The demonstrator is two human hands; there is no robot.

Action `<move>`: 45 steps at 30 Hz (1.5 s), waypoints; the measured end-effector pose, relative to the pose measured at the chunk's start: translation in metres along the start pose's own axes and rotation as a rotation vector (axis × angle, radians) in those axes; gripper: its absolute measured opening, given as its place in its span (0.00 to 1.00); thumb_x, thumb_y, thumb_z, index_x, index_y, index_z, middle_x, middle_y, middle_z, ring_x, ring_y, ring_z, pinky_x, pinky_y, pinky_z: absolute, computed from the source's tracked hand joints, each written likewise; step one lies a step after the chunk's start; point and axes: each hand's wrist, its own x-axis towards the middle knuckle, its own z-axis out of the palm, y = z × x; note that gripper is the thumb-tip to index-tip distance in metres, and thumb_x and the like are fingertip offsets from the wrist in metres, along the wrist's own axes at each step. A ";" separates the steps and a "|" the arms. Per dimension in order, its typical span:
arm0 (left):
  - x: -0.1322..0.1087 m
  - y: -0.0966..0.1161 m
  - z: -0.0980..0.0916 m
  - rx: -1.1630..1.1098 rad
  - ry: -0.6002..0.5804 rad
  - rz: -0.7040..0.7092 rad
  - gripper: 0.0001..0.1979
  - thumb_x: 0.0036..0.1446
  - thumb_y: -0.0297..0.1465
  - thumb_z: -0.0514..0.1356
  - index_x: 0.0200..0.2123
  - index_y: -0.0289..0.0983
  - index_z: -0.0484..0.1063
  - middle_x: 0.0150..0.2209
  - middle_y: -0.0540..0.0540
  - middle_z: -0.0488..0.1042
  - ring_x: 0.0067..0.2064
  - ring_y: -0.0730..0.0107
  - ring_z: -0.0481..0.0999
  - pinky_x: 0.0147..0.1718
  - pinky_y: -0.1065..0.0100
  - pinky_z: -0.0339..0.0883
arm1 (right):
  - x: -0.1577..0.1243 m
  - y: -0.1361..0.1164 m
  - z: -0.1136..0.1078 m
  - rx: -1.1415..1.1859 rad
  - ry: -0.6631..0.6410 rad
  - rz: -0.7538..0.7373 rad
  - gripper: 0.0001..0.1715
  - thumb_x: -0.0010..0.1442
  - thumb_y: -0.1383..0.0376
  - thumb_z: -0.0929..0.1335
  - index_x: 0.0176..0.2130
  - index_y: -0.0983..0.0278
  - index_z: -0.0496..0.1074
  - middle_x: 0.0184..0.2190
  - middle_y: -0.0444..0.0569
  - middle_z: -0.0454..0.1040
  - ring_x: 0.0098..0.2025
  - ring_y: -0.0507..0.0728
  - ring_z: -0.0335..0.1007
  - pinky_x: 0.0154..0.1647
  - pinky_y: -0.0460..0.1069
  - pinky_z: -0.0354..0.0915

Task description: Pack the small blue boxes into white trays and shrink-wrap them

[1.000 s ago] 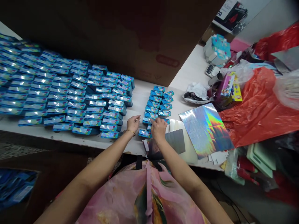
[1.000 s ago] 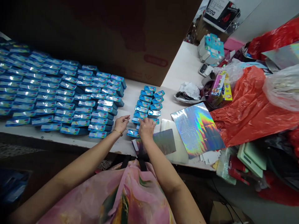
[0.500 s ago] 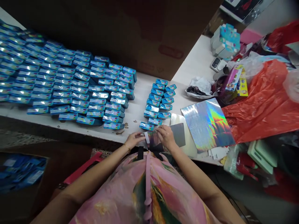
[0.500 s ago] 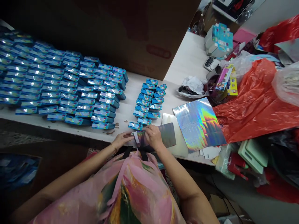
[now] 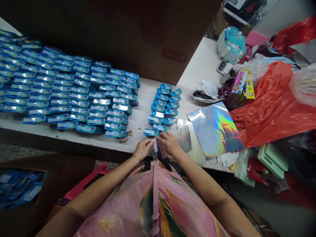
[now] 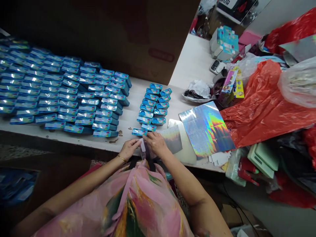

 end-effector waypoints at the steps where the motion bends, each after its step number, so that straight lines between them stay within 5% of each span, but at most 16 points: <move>1: 0.002 0.004 0.000 -0.011 0.012 0.002 0.14 0.47 0.41 0.57 0.23 0.36 0.72 0.20 0.52 0.67 0.24 0.74 0.64 0.26 0.73 0.60 | 0.001 0.002 -0.002 0.004 0.013 -0.012 0.18 0.61 0.63 0.59 0.50 0.59 0.65 0.43 0.51 0.69 0.43 0.56 0.59 0.42 0.52 0.58; 10: 0.028 0.028 0.002 -0.205 0.088 -0.089 0.17 0.42 0.44 0.60 0.24 0.35 0.70 0.22 0.52 0.66 0.23 0.77 0.64 0.21 0.74 0.64 | 0.014 0.004 -0.012 0.091 0.176 -0.017 0.14 0.61 0.65 0.58 0.43 0.62 0.70 0.45 0.52 0.69 0.44 0.55 0.62 0.45 0.52 0.59; 18: 0.047 0.015 -0.014 0.015 0.206 0.051 0.13 0.42 0.39 0.61 0.30 0.36 0.74 0.23 0.50 0.70 0.24 0.74 0.66 0.26 0.71 0.63 | 0.037 0.002 -0.054 0.647 0.370 0.459 0.10 0.54 0.62 0.63 0.27 0.64 0.71 0.30 0.46 0.70 0.33 0.52 0.65 0.34 0.47 0.61; 22: 0.054 0.028 -0.018 -0.127 0.259 0.077 0.21 0.45 0.40 0.59 0.43 0.37 0.71 0.36 0.45 0.73 0.35 0.71 0.70 0.30 0.72 0.63 | 0.065 0.018 -0.037 1.030 0.438 0.769 0.14 0.46 0.57 0.67 0.25 0.66 0.72 0.22 0.43 0.69 0.25 0.50 0.62 0.28 0.46 0.59; 26: 0.065 0.049 -0.021 -0.383 0.220 -0.047 0.24 0.45 0.44 0.58 0.42 0.35 0.71 0.37 0.43 0.73 0.34 0.71 0.71 0.23 0.75 0.59 | 0.080 0.021 -0.004 1.206 0.514 0.888 0.17 0.44 0.55 0.68 0.27 0.67 0.74 0.22 0.43 0.71 0.25 0.50 0.63 0.29 0.46 0.59; 33: 0.103 0.057 -0.028 -0.312 0.396 -0.087 0.18 0.36 0.34 0.64 0.34 0.32 0.73 0.22 0.50 0.70 0.25 0.76 0.67 0.23 0.74 0.58 | 0.098 0.022 0.025 0.854 0.614 0.939 0.16 0.46 0.56 0.66 0.29 0.66 0.75 0.29 0.47 0.74 0.32 0.54 0.66 0.36 0.48 0.58; 38: 0.137 0.046 -0.033 -0.315 0.407 -0.044 0.20 0.34 0.30 0.63 0.36 0.31 0.72 0.20 0.53 0.68 0.24 0.77 0.68 0.28 0.73 0.62 | 0.110 0.021 0.029 0.473 0.581 0.994 0.13 0.50 0.58 0.65 0.28 0.63 0.76 0.32 0.48 0.74 0.35 0.56 0.64 0.38 0.50 0.54; 45: 0.151 0.033 -0.037 -0.284 0.380 -0.044 0.23 0.32 0.33 0.65 0.37 0.30 0.70 0.19 0.53 0.68 0.25 0.74 0.70 0.29 0.70 0.63 | 0.115 0.022 0.035 0.271 0.518 0.985 0.11 0.53 0.60 0.64 0.28 0.62 0.75 0.32 0.49 0.72 0.38 0.58 0.60 0.38 0.51 0.50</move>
